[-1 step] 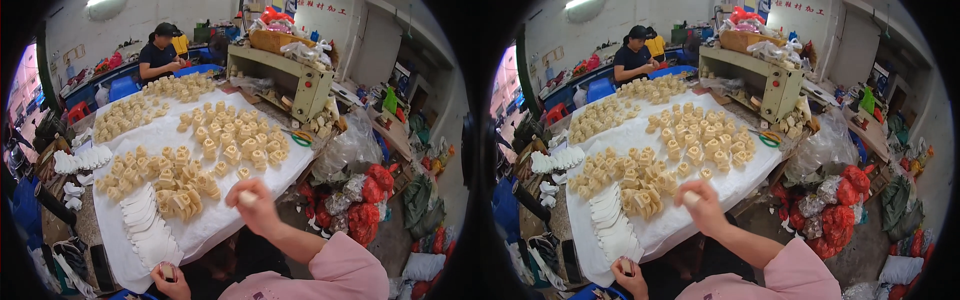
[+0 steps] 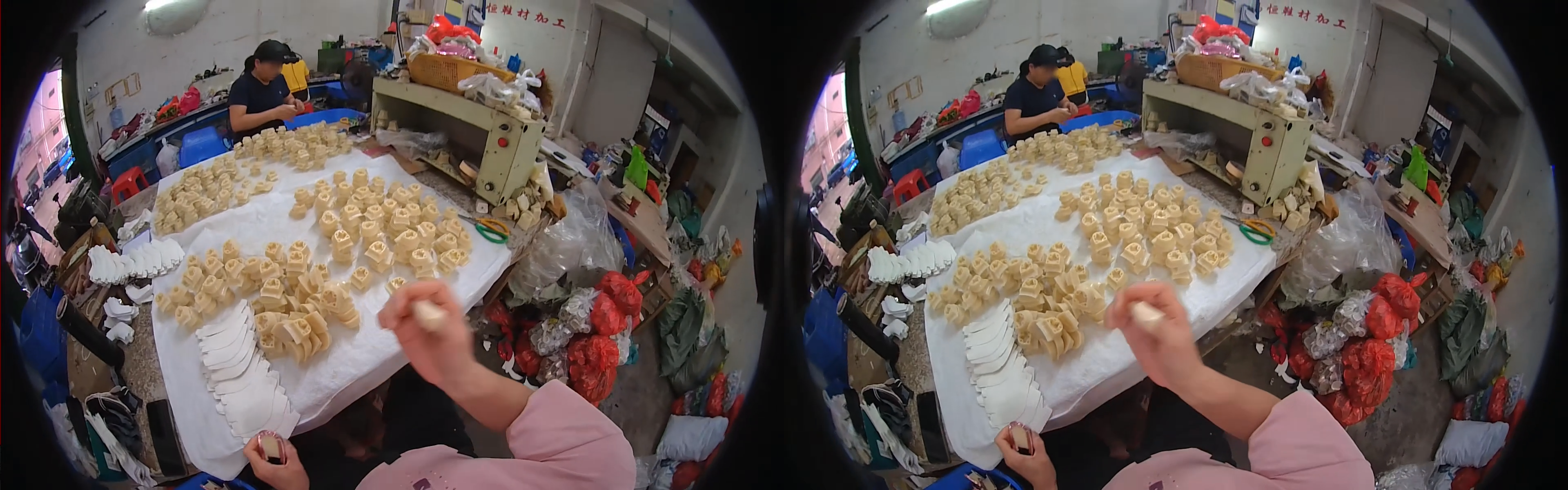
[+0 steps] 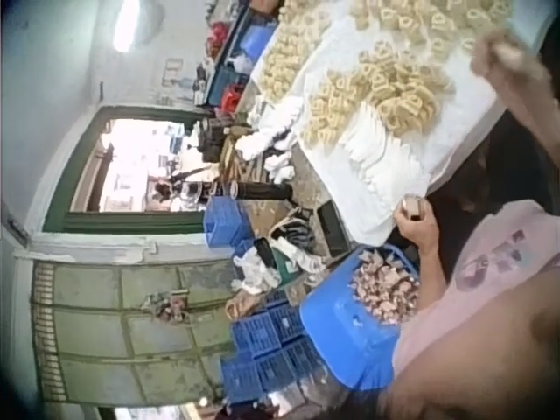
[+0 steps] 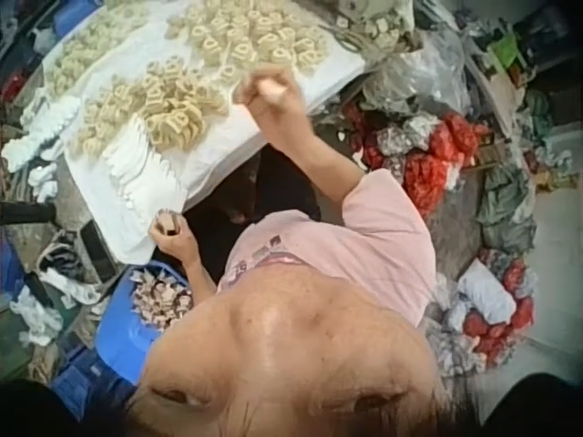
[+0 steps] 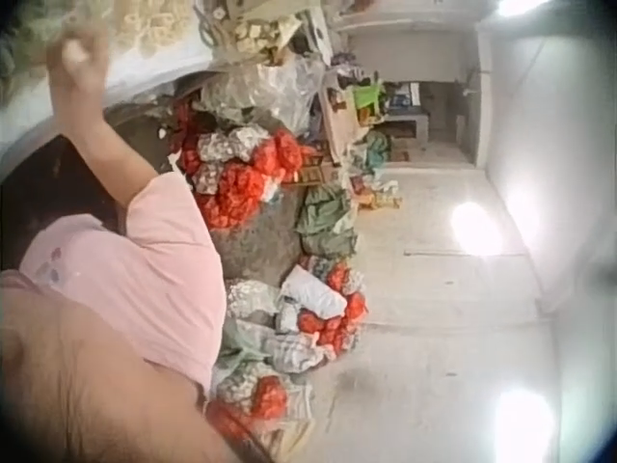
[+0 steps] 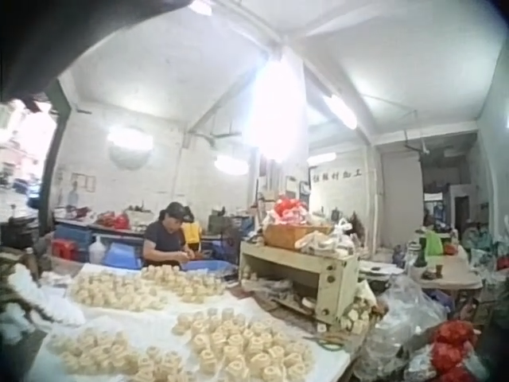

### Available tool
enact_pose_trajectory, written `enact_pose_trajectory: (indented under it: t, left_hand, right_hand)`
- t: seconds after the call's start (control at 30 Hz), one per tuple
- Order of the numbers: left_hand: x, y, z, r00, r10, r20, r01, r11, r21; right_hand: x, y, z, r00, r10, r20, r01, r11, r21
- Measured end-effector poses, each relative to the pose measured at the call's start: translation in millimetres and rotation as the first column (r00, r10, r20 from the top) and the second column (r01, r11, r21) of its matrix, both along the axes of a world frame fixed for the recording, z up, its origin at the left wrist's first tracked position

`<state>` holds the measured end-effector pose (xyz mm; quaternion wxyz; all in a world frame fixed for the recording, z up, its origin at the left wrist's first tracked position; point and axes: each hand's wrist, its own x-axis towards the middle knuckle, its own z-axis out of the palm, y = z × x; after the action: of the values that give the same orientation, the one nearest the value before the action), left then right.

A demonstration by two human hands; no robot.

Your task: Assembling small beige plastic components onto white curved shoe strips.

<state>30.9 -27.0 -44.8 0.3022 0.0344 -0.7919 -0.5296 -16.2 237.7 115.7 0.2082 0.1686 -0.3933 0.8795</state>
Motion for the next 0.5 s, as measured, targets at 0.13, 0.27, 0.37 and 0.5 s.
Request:
enact_pose_trajectory:
  t: [0.13,0.27,0.37,0.5]
  left_hand:
    - [14,1,25,0.99,0.089,0.113,-0.069,0.983,-0.171]
    - [21,-2,9,0.989,0.084,0.125,-0.073,0.994,-0.086]
    - [19,1,11,0.997,0.041,0.068,-0.034,0.994,-0.106]
    - [23,7,14,0.998,0.025,0.062,-0.016,0.99,-0.14]
  right_hand:
    - [75,-22,94,0.934,0.034,-0.357,0.008,0.993,0.115]
    - [123,-49,119,0.888,0.002,-0.46,0.02,0.999,0.044]
    - [127,-51,132,0.899,0.072,-0.431,0.006,0.984,0.177]
    - [119,-51,101,0.742,-0.045,-0.669,0.032,0.999,-0.032]
